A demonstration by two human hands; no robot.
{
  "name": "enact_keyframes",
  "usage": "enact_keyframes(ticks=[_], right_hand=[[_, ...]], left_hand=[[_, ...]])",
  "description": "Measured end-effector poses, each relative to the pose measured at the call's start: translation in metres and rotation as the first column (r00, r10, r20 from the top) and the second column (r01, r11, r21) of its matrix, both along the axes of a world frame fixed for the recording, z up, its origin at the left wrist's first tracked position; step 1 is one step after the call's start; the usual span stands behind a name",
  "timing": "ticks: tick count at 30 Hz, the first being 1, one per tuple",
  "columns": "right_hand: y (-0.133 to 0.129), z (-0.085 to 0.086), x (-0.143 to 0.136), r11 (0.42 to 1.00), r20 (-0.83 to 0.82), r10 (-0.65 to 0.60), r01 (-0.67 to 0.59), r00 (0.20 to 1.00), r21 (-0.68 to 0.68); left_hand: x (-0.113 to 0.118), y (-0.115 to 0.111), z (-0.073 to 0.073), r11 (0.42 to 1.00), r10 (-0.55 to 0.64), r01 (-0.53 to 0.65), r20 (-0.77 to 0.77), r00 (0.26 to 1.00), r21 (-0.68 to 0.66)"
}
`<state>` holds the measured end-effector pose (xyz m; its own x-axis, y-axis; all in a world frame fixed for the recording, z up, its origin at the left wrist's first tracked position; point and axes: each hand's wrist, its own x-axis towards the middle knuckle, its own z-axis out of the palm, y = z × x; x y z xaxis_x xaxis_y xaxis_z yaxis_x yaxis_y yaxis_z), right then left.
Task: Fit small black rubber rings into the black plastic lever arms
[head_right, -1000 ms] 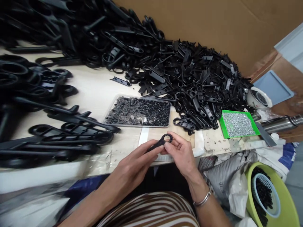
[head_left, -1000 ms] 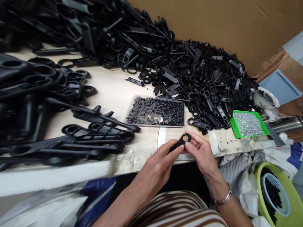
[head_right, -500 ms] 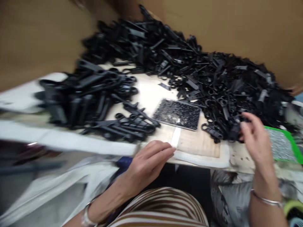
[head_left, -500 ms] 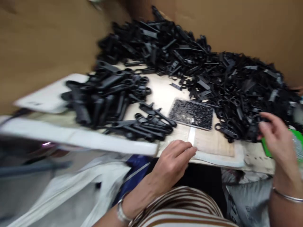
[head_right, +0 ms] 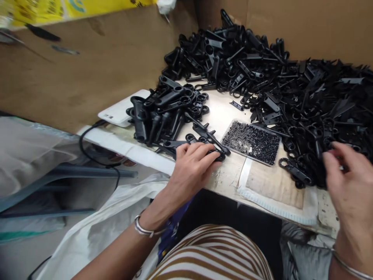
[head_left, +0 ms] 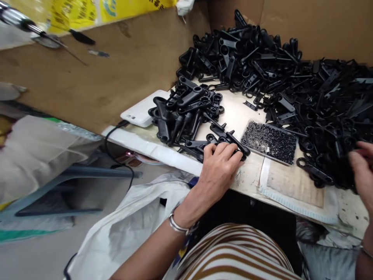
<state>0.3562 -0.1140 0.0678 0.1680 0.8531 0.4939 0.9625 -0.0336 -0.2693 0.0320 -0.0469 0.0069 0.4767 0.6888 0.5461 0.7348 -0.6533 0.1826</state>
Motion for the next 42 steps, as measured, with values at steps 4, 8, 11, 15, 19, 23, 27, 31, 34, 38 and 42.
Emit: enact_keyframes(ticks=[4,8,11,15,19,23,27,31,34,38,42], right_hand=[[0.024,-0.015,-0.075,0.916,0.03,0.394,-0.39,0.919,-0.089],[0.055,-0.032,-0.137,0.877,0.239,0.466,-0.411,0.852,-0.248],[0.068,-0.041,-0.158,0.868,0.339,0.479,-0.38,0.81,-0.319],[0.068,-0.048,-0.157,0.873,0.285,0.483,-0.433,0.828,-0.224],[0.05,-0.044,-0.128,0.896,-0.032,0.433,-0.434,0.901,-0.095],[0.023,-0.036,-0.089,0.892,-0.328,0.249,-0.347,0.911,-0.288],[0.007,-0.034,-0.074,0.768,-0.404,0.165,-0.374,0.9,-0.519],[0.008,-0.026,-0.076,0.749,-0.294,0.238,-0.367,0.926,-0.552],[0.018,-0.015,-0.075,0.778,-0.143,0.254,-0.29,0.957,-0.558],[0.044,-0.01,-0.077,0.853,0.17,0.16,-0.05,0.972,-0.52],[0.072,-0.018,-0.082,0.813,0.36,0.194,0.056,0.912,-0.58]], left_hand=[[0.0,0.001,-0.004,0.997,-0.014,0.014,0.003,1.0,-0.077],[-0.006,-0.005,-0.007,0.995,0.008,-0.008,0.002,1.0,-0.103],[-0.011,-0.007,-0.005,0.988,-0.014,0.015,0.009,1.0,-0.156],[-0.015,-0.005,-0.002,0.972,-0.041,0.046,0.029,0.999,-0.23],[-0.018,-0.003,-0.005,0.972,-0.046,0.057,0.053,0.998,-0.227],[-0.015,-0.007,-0.007,0.997,-0.048,0.056,0.135,0.99,-0.055],[0.005,-0.015,-0.004,0.97,-0.241,0.237,0.117,0.963,0.046],[0.029,-0.017,-0.003,0.909,-0.407,0.396,-0.074,0.911,-0.126],[0.035,-0.015,-0.002,0.888,-0.422,0.38,-0.131,0.897,-0.259],[0.033,-0.005,0.012,0.858,-0.451,0.387,-0.136,0.882,-0.337],[0.036,0.023,0.028,0.912,-0.346,0.288,-0.169,0.923,-0.292]])
